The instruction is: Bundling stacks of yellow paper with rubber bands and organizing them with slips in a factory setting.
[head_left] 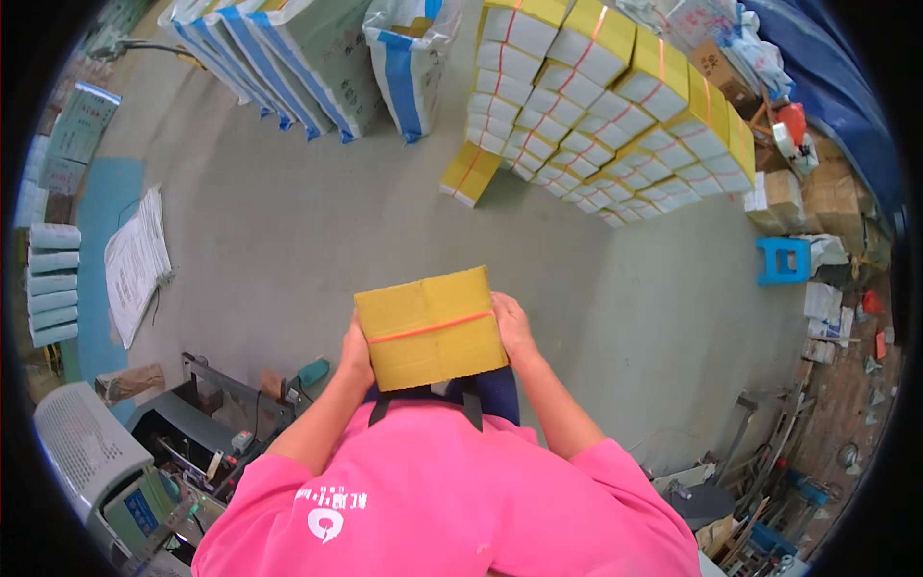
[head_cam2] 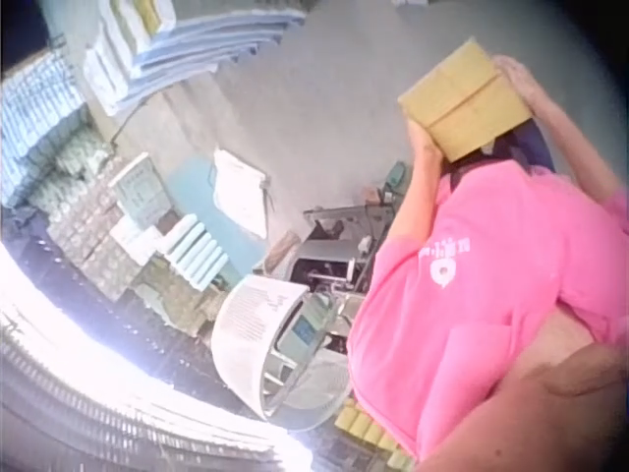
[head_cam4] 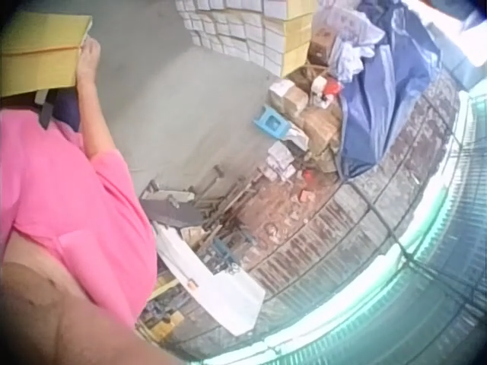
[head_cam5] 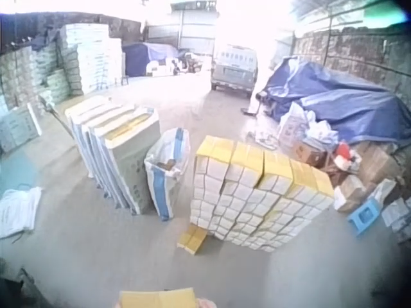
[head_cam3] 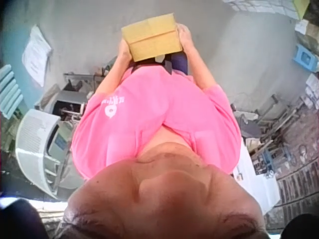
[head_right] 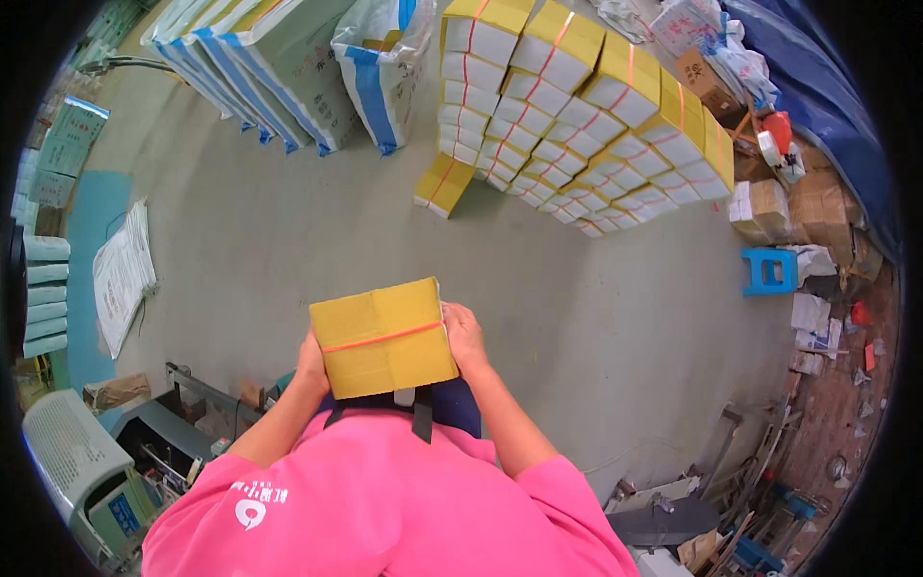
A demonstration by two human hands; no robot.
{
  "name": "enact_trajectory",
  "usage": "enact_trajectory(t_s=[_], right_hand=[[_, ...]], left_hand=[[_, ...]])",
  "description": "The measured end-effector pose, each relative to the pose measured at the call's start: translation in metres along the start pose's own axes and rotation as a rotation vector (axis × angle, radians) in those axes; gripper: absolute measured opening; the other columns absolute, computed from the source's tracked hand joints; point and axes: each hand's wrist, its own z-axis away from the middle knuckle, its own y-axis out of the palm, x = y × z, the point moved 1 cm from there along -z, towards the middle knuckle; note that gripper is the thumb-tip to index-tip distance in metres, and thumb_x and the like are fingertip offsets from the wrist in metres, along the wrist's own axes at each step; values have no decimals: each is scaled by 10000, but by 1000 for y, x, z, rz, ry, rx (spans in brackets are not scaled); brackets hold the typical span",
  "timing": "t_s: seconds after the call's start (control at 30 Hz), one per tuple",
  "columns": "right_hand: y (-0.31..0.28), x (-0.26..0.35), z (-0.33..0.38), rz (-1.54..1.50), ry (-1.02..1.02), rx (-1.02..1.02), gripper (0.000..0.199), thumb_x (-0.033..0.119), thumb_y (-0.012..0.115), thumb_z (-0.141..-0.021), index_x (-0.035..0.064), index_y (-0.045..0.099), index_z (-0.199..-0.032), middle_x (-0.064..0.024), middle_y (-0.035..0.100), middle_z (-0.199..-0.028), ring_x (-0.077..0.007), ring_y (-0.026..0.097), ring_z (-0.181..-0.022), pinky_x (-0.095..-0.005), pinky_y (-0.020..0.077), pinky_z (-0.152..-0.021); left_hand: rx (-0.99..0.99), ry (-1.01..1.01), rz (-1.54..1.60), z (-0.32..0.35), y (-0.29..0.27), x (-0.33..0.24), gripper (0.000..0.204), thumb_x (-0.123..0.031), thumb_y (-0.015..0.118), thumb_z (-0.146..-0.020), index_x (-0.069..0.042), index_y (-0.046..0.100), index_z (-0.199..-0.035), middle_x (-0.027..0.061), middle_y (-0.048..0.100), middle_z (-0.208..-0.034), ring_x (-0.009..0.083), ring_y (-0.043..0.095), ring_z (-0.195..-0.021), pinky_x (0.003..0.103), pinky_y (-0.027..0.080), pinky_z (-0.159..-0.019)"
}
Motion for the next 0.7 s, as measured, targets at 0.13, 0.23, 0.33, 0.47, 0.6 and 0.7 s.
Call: enact_trajectory(t_s=[0.13, 0.23, 0.33, 0.47, 0.6, 0.7], right_hand=[[-35, 5, -94, 64, 201, 51, 394, 296, 462, -960, 20, 647, -1173, -156, 651, -1169, -276, 578, -1138, -343, 426, -984], [-57, 0, -169, 16, 287, 227, 427, 325, 451, -982, -1, 631, -1190, -118, 647, -1190, -186, 590, -1089, -291, 428, -949], [-69, -10, -234, -11, 447, 317, 450, 350, 439, -991, 16, 602, -1245, -118, 624, -1240, -193, 586, -1104, -292, 420, -963], [-112, -126, -343, 328, 402, 238, 527, 430, 431, -988, 10, 573, -1273, -117, 592, -1270, -192, 541, -1165, -307, 400, -989], [-108, -179, -438, 195, 563, 555, 586, 480, 422, -979, 3, 548, -1297, -139, 562, -1309, -218, 508, -1213, -330, 376, -1023], [-127, -227, -500, 222, 596, 630, 622, 503, 405, -979, 8, 515, -1338, -152, 537, -1347, -242, 484, -1248, -345, 350, -1051]], left_hand=[[-7, -79, 114, -65, 64, -4, 526, -474, 426, -980, -30, 529, -1240, 111, 605, -1197, 265, 623, -1060, 419, 533, -889], [-29, -139, 215, -118, 103, 13, 524, -473, 418, -982, -36, 520, -1254, 112, 593, -1223, 271, 610, -1087, 427, 523, -907], [-22, -155, 347, -185, 124, 52, 522, -479, 410, -984, -56, 511, -1273, 105, 571, -1265, 268, 582, -1134, 434, 499, -946], [-15, -199, 526, -266, 196, 105, 551, -503, 410, -979, -71, 486, -1313, 78, 538, -1315, 248, 543, -1195, 412, 476, -973], [-146, -246, 663, -363, 214, 176, 523, -477, 403, -985, -71, 490, -1304, 71, 541, -1312, 240, 541, -1196, 403, 474, -975], [-209, -243, 747, -426, 253, 216, 497, -456, 404, -986, -76, 501, -1289, 68, 547, -1305, 234, 541, -1195, 395, 475, -973]])
